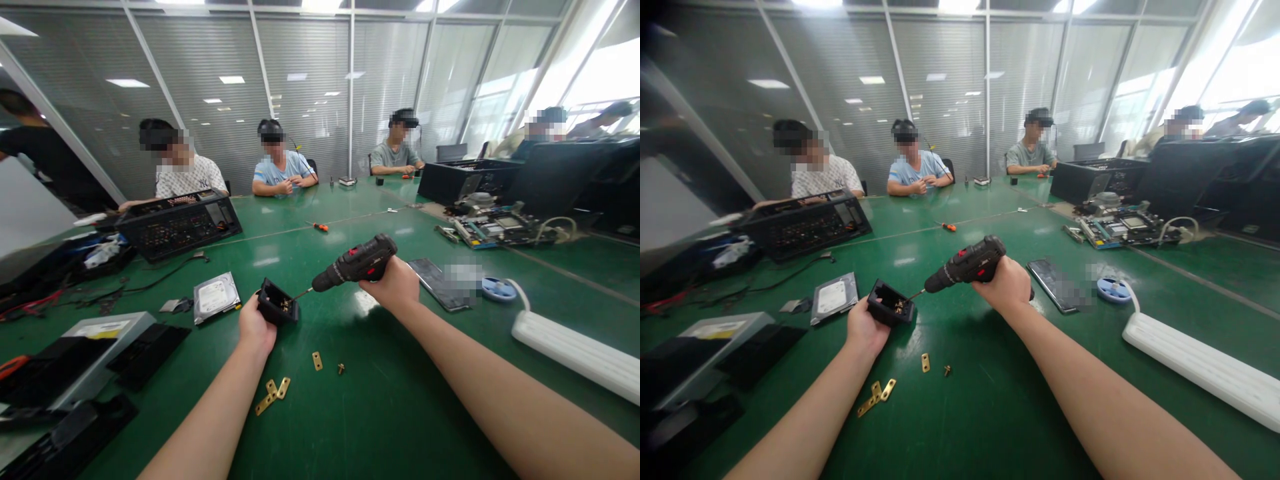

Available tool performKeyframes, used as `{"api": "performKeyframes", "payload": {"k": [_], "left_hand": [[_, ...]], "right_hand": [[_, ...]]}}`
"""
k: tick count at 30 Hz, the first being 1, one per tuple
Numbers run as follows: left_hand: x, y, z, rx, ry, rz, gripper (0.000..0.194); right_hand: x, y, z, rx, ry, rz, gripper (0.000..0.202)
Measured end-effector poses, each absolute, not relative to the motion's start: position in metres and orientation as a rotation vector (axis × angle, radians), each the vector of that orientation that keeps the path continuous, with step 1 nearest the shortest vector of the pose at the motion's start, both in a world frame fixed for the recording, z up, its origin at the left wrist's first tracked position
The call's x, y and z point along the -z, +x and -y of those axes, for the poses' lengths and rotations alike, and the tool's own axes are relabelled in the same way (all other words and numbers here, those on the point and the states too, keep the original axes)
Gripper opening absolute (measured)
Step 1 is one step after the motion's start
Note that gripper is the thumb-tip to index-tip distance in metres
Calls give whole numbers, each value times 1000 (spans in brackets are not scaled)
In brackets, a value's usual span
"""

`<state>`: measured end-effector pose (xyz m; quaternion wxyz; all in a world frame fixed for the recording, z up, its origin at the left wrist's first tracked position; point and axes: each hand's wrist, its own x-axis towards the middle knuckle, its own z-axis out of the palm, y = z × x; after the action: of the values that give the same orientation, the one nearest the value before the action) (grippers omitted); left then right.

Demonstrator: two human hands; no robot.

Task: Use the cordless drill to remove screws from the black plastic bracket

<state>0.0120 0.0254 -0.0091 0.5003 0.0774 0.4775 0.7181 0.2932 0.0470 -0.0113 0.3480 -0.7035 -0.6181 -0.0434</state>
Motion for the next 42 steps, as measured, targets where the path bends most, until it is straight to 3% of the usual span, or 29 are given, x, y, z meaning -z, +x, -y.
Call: {"api": "performKeyframes", "payload": {"k": [42], "left_hand": [[18, 6, -28, -1724, 186, -1134, 10]], "right_hand": [[13, 294, -49, 98, -1839, 1607, 34]]}}
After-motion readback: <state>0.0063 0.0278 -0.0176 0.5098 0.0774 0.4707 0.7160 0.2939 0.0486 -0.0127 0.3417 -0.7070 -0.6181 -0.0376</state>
